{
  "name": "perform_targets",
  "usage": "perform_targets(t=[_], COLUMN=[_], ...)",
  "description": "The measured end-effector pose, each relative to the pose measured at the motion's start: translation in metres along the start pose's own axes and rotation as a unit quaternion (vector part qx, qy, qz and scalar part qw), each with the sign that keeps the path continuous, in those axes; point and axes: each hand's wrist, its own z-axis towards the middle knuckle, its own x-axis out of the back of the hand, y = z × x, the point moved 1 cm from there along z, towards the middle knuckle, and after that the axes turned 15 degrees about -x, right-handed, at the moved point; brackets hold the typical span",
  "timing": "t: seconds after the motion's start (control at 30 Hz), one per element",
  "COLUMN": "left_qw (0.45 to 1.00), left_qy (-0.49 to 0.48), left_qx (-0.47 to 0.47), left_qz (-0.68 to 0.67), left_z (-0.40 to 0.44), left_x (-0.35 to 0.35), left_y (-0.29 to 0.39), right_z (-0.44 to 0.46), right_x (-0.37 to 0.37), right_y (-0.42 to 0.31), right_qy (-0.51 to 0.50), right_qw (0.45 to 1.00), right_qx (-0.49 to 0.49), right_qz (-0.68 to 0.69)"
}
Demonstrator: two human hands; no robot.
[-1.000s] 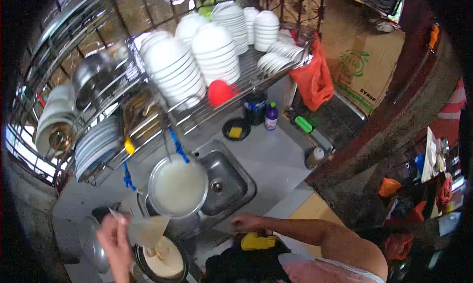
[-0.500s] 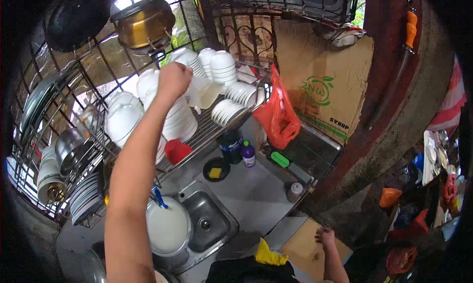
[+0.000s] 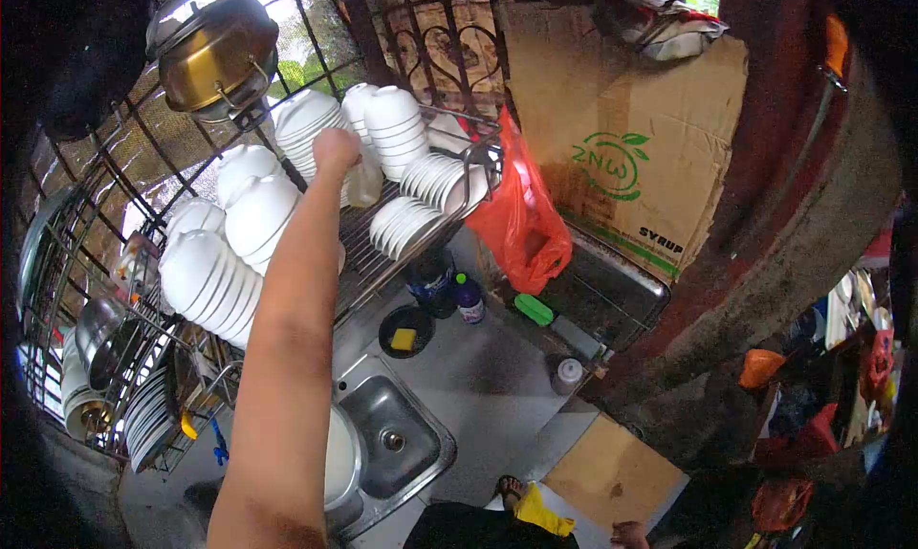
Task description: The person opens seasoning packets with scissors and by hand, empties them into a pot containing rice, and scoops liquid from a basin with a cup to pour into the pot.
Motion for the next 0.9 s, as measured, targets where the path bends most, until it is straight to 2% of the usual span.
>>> perform_targets(t=[0.1,0.17,0.23,0.3,0.37,0.43,0.47,0.5,0.53,0.57,0.6,0.63,0.67,0.7,0.73,0.77,0.83,0.9], left_qw=[0.998,0.993,0.991,0.985,0.994,0.99,0.997,1.0,0.998,0.994,0.979,0.963,0.891,0.876,0.877,0.894,0.887,0.893], left_qy=[-0.014,-0.039,-0.034,-0.039,-0.101,-0.08,-0.036,-0.004,0.028,0.086,0.15,0.143,0.208,0.142,0.144,0.034,0.081,0.054], left_qx=[0.036,-0.04,-0.103,-0.112,-0.017,-0.073,-0.035,-0.02,-0.002,-0.049,-0.065,-0.098,-0.119,-0.129,-0.161,-0.093,-0.26,-0.108], left_qz=[-0.041,0.105,0.079,0.125,-0.026,0.089,0.051,0.001,-0.049,-0.053,-0.126,-0.204,-0.386,-0.443,-0.429,-0.437,-0.374,-0.434], left_z=[0.017,0.032,-0.001,0.007,-0.008,-0.003,-0.017,-0.021,-0.028,-0.063,-0.096,-0.138,-0.177,-0.241,-0.303,-0.36,-0.472,-0.584], left_x=[-0.038,-0.076,-0.055,-0.063,-0.037,-0.042,-0.021,-0.013,-0.004,0.034,0.058,0.092,0.086,0.129,0.151,0.171,0.162,0.158], left_y=[-0.031,-0.059,-0.028,-0.039,-0.024,-0.035,-0.013,-0.008,-0.002,0.032,0.054,0.076,0.084,0.107,0.116,0.119,0.084,0.048], right_z=[-0.012,-0.009,0.004,0.029,0.076,0.093,0.063,0.019,-0.025,-0.064,-0.067,-0.071,-0.099,-0.129,-0.135,-0.134,-0.107,-0.039], right_x=[-0.019,-0.028,-0.034,-0.036,-0.037,-0.036,-0.058,-0.081,-0.104,-0.128,-0.141,-0.154,-0.174,-0.195,-0.207,-0.223,-0.241,-0.23], right_y=[-0.011,-0.019,-0.028,-0.041,-0.074,-0.093,-0.124,-0.156,-0.184,-0.203,-0.216,-0.229,-0.243,-0.254,-0.258,-0.26,-0.255,-0.237], right_qy=[-0.018,-0.045,-0.086,-0.157,-0.225,-0.29,-0.191,-0.024,0.052,0.084,0.072,0.061,0.039,0.016,0.016,0.014,-0.007,-0.202], right_qw=[0.999,0.997,0.992,0.98,0.972,0.955,0.976,0.96,0.937,0.93,0.941,0.95,0.956,0.961,0.955,0.951,0.927,0.944], right_qx=[0.018,0.044,0.082,0.118,0.06,-0.002,0.096,0.193,0.225,0.233,0.215,0.196,0.187,0.178,0.175,0.175,0.161,0.124], right_qz=[-0.031,-0.04,-0.041,-0.014,0.027,0.064,-0.036,-0.201,-0.263,-0.271,-0.253,-0.234,-0.222,-0.212,-0.241,-0.254,-0.339,-0.229])
